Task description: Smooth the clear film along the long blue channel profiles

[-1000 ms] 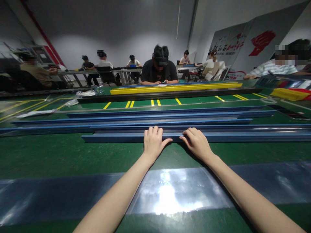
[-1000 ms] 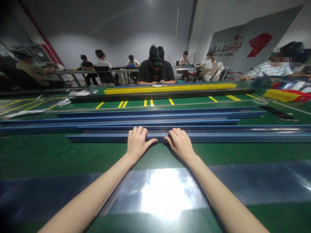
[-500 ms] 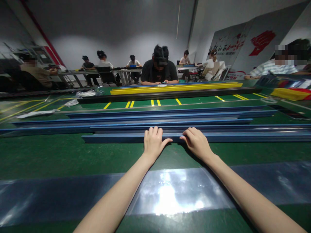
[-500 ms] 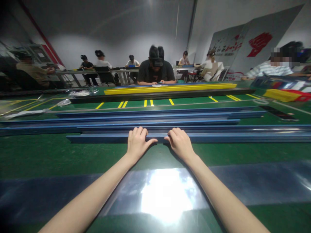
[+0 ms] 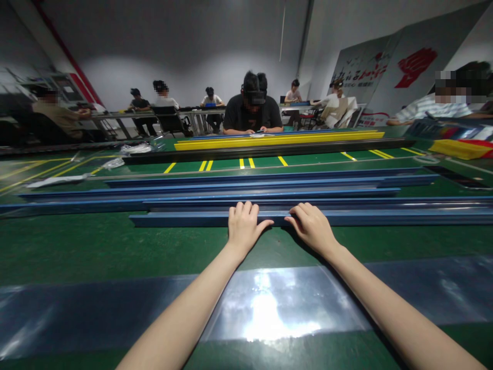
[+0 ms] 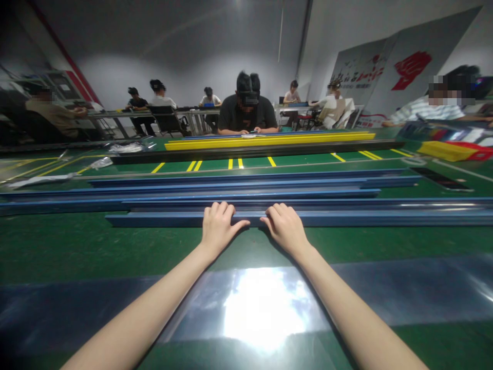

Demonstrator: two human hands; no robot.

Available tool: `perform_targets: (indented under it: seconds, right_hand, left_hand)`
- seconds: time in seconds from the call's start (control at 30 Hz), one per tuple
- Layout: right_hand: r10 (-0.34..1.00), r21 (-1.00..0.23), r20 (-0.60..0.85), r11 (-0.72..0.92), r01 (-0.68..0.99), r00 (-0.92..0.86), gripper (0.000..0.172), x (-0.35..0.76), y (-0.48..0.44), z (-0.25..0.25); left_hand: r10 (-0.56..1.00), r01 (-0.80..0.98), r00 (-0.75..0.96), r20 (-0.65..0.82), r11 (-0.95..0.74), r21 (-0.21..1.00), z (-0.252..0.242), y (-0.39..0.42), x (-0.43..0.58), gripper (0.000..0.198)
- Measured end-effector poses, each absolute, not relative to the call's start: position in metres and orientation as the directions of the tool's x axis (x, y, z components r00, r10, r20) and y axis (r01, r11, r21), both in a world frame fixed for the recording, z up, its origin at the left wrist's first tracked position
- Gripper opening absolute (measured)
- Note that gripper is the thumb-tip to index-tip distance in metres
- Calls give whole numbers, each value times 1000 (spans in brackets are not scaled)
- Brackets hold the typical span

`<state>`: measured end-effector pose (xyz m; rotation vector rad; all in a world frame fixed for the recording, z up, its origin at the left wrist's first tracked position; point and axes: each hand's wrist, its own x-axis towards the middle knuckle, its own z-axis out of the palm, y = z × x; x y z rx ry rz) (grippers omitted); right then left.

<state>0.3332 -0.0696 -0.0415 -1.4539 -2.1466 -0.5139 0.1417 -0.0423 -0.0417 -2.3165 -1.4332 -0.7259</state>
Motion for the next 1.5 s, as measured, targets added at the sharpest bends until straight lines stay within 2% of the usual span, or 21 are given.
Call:
perform_targets:
  seconds: [0.47,1.07,1.5]
  right_hand:
    - [773,122,525,345,930,-356,29,333,-69,-43]
    - [790,123,498,343,931,-357,29,333,-70,-43]
    - [769,91,534,361,928,-351,28,332,-69,-46]
  left_hand:
    - [726,876,403,557,-483,-4,-48,-40,142,40]
    - [726,873,414,550,-488,-12,-47,-40,142,41]
    - [734,864,417,536,-503,17,-47,-40,143,40]
